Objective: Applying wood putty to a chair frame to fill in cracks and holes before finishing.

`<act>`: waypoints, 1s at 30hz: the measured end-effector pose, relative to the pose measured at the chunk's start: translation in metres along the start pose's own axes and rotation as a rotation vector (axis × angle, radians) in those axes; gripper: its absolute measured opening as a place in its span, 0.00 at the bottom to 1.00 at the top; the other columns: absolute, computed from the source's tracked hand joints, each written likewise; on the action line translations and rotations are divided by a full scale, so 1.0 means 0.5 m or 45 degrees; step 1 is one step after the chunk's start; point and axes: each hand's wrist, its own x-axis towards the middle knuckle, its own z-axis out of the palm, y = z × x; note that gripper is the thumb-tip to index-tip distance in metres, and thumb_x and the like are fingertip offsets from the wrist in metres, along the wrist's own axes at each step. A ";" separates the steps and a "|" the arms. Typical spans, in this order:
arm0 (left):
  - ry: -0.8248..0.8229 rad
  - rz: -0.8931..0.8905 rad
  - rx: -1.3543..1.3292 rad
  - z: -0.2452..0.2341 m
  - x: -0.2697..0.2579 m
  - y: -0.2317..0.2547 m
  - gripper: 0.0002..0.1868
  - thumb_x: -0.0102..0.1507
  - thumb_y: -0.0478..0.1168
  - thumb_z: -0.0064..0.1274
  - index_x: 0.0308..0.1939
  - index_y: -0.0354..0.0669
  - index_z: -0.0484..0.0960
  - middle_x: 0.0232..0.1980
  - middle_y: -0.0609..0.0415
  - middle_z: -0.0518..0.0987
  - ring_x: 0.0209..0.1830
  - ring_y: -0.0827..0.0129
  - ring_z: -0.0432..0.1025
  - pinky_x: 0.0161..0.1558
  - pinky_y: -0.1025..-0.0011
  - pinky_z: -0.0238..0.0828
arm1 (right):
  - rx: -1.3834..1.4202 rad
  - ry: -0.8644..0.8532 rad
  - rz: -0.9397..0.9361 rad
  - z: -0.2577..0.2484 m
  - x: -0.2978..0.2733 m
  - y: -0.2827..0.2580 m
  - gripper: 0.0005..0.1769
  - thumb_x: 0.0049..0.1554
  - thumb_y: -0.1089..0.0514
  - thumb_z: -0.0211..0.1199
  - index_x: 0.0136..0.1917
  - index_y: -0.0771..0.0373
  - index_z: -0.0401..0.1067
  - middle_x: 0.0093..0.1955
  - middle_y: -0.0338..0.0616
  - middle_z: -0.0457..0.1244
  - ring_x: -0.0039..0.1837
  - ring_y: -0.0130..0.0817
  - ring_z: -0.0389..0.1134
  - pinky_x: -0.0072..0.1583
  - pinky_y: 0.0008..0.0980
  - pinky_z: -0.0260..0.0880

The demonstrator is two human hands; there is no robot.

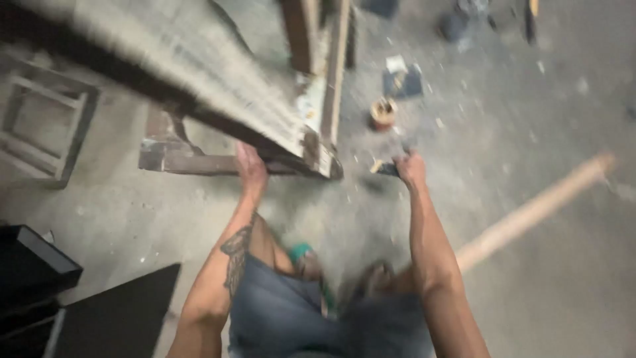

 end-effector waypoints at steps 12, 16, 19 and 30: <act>0.484 0.171 -0.056 0.067 -0.084 0.137 0.34 0.75 0.58 0.24 0.55 0.26 0.72 0.56 0.23 0.75 0.61 0.31 0.69 0.66 0.41 0.60 | 0.043 0.002 0.125 0.112 0.208 -0.067 0.34 0.68 0.39 0.49 0.71 0.69 0.67 0.65 0.62 0.64 0.57 0.55 0.70 0.48 0.54 0.68; 0.529 0.187 -0.076 0.072 -0.121 0.187 0.32 0.75 0.58 0.23 0.49 0.31 0.72 0.50 0.24 0.75 0.58 0.31 0.70 0.62 0.40 0.61 | 0.035 0.010 0.079 0.245 0.556 0.058 0.30 0.68 0.40 0.49 0.71 0.65 0.68 0.61 0.61 0.66 0.51 0.56 0.71 0.44 0.53 0.70; 0.567 0.178 -0.039 0.079 -0.114 0.182 0.31 0.75 0.58 0.24 0.45 0.32 0.72 0.47 0.24 0.75 0.55 0.29 0.71 0.59 0.39 0.62 | 0.078 0.076 0.009 0.229 0.455 0.009 0.26 0.68 0.46 0.48 0.61 0.69 0.75 0.51 0.59 0.68 0.44 0.47 0.69 0.41 0.47 0.67; 0.595 0.147 0.010 0.090 -0.090 0.129 0.31 0.75 0.60 0.23 0.52 0.36 0.72 0.55 0.26 0.76 0.61 0.34 0.69 0.64 0.43 0.60 | -0.129 0.250 0.021 0.196 0.264 -0.080 0.27 0.62 0.50 0.55 0.60 0.79 0.74 0.61 0.68 0.68 0.69 0.61 0.66 0.67 0.53 0.63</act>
